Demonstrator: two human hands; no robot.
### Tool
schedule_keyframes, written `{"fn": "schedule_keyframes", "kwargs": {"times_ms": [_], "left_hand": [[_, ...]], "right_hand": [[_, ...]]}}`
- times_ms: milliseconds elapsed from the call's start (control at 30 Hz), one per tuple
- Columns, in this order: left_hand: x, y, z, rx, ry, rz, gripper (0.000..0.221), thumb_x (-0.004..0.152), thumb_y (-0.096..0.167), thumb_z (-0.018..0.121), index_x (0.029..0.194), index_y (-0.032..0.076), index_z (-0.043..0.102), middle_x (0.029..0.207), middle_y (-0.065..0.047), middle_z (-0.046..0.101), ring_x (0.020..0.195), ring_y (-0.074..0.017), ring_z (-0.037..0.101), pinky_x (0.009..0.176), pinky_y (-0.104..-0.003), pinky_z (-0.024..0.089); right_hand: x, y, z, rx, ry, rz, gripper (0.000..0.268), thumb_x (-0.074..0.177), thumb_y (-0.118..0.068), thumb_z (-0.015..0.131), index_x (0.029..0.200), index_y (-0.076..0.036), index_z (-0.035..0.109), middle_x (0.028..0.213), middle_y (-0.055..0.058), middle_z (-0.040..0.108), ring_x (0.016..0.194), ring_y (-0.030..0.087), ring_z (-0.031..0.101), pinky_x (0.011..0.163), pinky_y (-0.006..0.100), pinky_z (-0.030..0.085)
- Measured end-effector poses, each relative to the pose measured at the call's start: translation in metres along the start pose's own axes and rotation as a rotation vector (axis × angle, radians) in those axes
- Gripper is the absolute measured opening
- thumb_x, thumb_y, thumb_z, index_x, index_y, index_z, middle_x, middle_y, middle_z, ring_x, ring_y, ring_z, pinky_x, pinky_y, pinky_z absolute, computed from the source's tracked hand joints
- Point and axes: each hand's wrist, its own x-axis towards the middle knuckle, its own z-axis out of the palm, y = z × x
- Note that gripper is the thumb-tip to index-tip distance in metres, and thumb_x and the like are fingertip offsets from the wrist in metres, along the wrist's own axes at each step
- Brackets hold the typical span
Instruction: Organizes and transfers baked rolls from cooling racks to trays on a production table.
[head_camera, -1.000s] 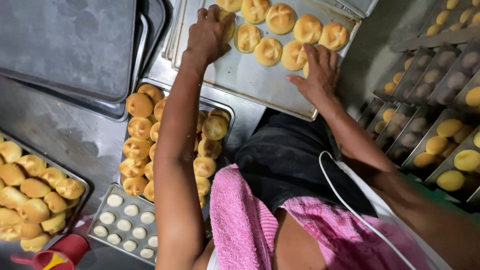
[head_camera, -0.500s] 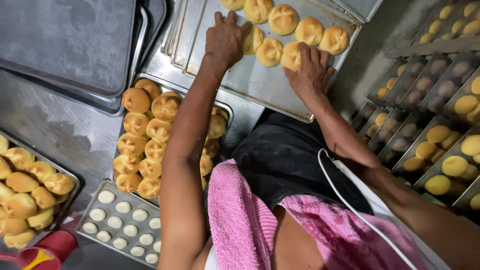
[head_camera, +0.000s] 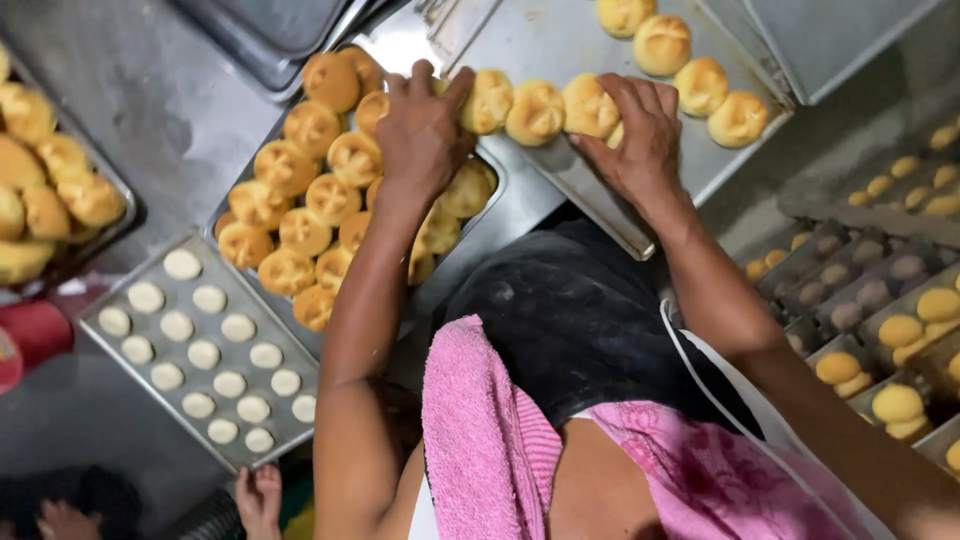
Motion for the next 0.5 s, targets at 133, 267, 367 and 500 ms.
{"fn": "schedule_keyframes", "kwargs": {"times_ms": [133,267,367,500], "left_hand": [[-0.072,-0.036,-0.037,0.046,0.164,-0.169,0.074,0.067,0.022,0.090,0.136,0.021,0.065,0.133,-0.013,0.056,0.118,-0.0428,0.051,0.081,-0.052,0.056],[-0.136,-0.084,-0.054,0.102,0.201,-0.376,0.078,0.068,0.024,0.093,0.140,0.022,0.064,0.134,-0.014,0.055,0.119,-0.0413,0.052,0.084,-0.054,0.054],[-0.172,-0.119,-0.057,0.129,0.364,-0.432,0.076,0.070,0.024,0.096,0.139,0.022,0.064,0.134,-0.011,0.056,0.119,-0.0390,0.054,0.093,-0.052,0.055],[-0.185,-0.143,-0.061,0.127,0.330,-0.703,0.072,0.069,0.019,0.095,0.136,0.026,0.067,0.126,-0.012,0.056,0.115,-0.0412,0.055,0.082,-0.055,0.056]], "right_hand": [[0.042,-0.041,0.031,0.008,-0.074,-0.277,0.068,0.084,-0.028,0.094,0.141,-0.009,0.062,0.135,0.009,0.062,0.125,0.033,0.051,0.097,0.049,0.042],[0.086,-0.101,0.075,0.025,-0.139,-0.462,0.070,0.078,-0.028,0.092,0.139,-0.010,0.062,0.133,0.009,0.062,0.122,0.033,0.050,0.089,0.051,0.040],[0.116,-0.141,0.116,0.051,-0.152,-0.652,0.070,0.079,-0.028,0.091,0.141,-0.014,0.061,0.127,0.009,0.062,0.121,0.034,0.051,0.088,0.054,0.039],[0.143,-0.170,0.171,0.104,-0.211,-0.788,0.064,0.083,-0.023,0.088,0.140,-0.015,0.059,0.131,0.011,0.060,0.120,0.036,0.054,0.093,0.055,0.041]]}}
